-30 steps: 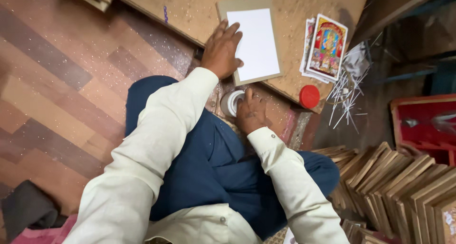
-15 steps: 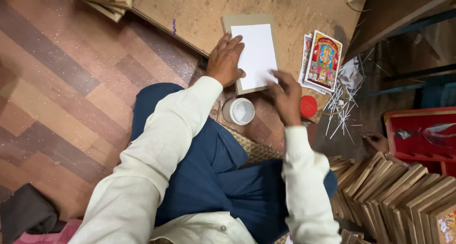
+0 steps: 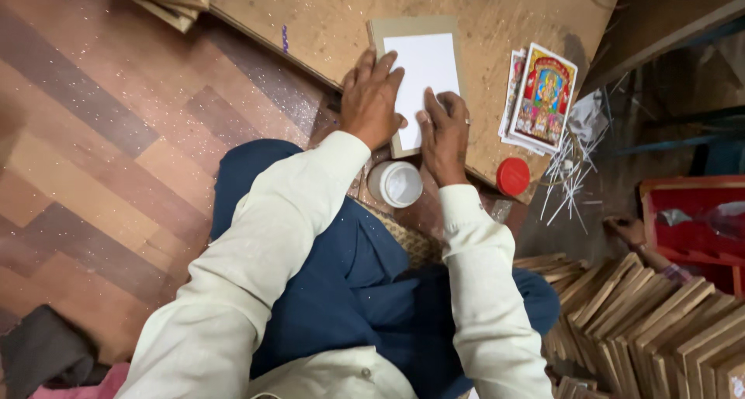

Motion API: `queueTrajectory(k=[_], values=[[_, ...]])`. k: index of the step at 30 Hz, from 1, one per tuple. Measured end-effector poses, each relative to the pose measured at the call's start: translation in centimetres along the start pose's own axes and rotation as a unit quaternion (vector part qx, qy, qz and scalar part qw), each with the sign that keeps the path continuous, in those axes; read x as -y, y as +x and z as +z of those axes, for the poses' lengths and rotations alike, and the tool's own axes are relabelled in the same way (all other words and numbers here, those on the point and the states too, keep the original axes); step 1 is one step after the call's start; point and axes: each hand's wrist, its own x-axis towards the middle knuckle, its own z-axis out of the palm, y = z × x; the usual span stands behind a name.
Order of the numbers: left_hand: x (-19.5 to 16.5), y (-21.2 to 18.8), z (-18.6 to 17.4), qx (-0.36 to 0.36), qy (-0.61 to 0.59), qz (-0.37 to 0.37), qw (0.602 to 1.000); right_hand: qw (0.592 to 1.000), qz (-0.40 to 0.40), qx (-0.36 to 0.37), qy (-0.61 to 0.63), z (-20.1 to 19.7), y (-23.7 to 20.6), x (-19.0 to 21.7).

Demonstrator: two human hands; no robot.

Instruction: The person sits on the floor and assembles small wooden picture frames. They apply glue to the back of a frame, place a printed image inside, press it down, and then set the finished frame aside. This process is repeated for multiple frames.

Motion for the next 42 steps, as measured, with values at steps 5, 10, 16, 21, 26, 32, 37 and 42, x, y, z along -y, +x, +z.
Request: queueTrajectory(k=[5, 10, 16, 21, 26, 32, 37, 42], values=[[-0.3, -0.1, -0.7, -0.006, -0.005, 0.011, 1.000, 0.997, 0.018, -0.005, 0.073, -0.1, 0.2, -1.4], [-0.7, 0.1, -1.2, 0.006, 0.000, 0.001, 1.000, 0.907, 0.216, -0.053, 0.358, -1.8, 4.1, -3.1], [-0.7, -0.1, -1.0, -0.005, -0.003, 0.013, 1.000, 0.992, 0.039, -0.049, 0.112, -1.4, 9.4, -3.0], [-0.9, -0.7, -0.3, -0.050, 0.022, 0.038, 0.998, 0.998, -0.001, -0.059, -0.019, 0.0, 9.7, -2.5], [-1.7, -1.5, -0.2, -0.057, 0.053, 0.028, 0.997, 0.999, 0.020, -0.024, 0.008, -0.7, 10.0, -2.6], [-2.2, -1.6, -1.3, -0.018, 0.072, 0.008, 0.997, 0.995, -0.067, 0.024, 0.077, -0.1, 9.4, -1.2], [-2.1, -1.5, -1.4, -0.046, 0.062, 0.014, 0.997, 0.991, -0.089, 0.079, -0.068, 1.8, 9.9, 1.2], [-1.8, -1.5, -0.8, -0.038, 0.070, 0.011, 0.997, 0.980, -0.134, 0.089, -0.118, 1.3, 9.5, 2.5]])
